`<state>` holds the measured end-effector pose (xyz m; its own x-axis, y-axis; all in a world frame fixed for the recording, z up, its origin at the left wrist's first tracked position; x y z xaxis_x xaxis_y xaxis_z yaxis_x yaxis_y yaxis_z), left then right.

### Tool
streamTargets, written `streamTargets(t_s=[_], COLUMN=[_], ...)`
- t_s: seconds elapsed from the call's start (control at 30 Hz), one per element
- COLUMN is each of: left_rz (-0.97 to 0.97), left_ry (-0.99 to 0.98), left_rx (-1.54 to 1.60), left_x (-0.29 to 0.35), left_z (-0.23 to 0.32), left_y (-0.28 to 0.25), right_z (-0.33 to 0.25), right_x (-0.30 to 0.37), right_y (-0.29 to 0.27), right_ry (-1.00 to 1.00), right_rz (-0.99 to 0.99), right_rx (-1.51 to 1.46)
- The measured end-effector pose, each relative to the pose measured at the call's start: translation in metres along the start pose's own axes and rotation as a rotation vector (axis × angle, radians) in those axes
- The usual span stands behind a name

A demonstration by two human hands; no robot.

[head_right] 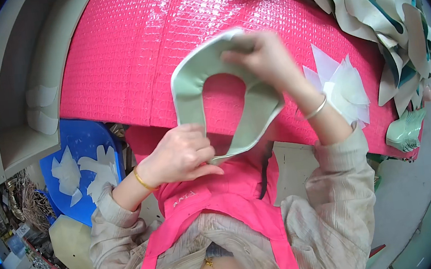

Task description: The person assembles light green slipper uppers by inserting white foam insoles into the shoe structure. They press the foam firmly into the interior and smooth the edges to ensure a secure fit. The person handles the slipper components one at a time, placing the finished units aside on the workbench.

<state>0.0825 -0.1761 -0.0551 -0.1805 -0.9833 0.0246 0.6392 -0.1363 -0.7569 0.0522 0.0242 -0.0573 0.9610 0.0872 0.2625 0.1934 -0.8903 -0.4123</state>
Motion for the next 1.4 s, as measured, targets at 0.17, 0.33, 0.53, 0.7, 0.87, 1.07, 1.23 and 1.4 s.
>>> streamTargets(t_s=[0.17, 0.33, 0.53, 0.7, 0.87, 1.07, 1.23, 1.4], left_rz=[0.404, 0.731, 0.489, 0.461, 0.401, 0.249, 0.494, 0.358], left_ry=[0.003, -0.363, -0.625, -0.652, -0.722, -0.757, -0.549, -0.556], left_rx=[0.619, 0.225, -0.103, -0.244, -0.360, -0.459, -0.314, -0.387], left_x=[0.018, 0.023, -0.001, -0.004, -0.008, -0.022, -0.015, -0.028], left_z=[-0.024, -0.006, -0.004, -0.008, -0.013, -0.016, -0.029, -0.036], left_y=[0.029, 0.019, 0.027, 0.032, 0.031, 0.017, 0.017, 0.004], right_z=[0.030, -0.024, -0.056, -0.043, -0.043, -0.033, -0.023, -0.016], right_x=[-0.011, -0.010, -0.034, -0.049, -0.058, -0.064, -0.065, -0.071], right_y=[-0.004, -0.011, 0.049, 0.057, 0.064, 0.066, 0.042, 0.039], right_ry=[0.074, -0.290, -0.236, -0.061, 0.006, -0.030, 0.051, 0.079], right_rz=[-0.061, -0.151, -0.385, -0.714, -0.734, -0.659, -0.702, -0.689], right_rx=[-0.268, 0.429, 1.015, 0.588, 0.899, 1.086, 0.877, 0.912])
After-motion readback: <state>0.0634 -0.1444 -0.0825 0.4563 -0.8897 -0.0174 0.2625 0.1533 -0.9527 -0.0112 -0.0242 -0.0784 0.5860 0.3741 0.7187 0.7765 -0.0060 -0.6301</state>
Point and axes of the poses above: each hand's wrist, its own x-axis away from the middle knuckle, its own y-axis out of the palm, z = x × y, the point moved 5 cm from there along -x, towards the middle knuckle, and after that the axes turned 15 degrees about -z, right-handed, at the moved point
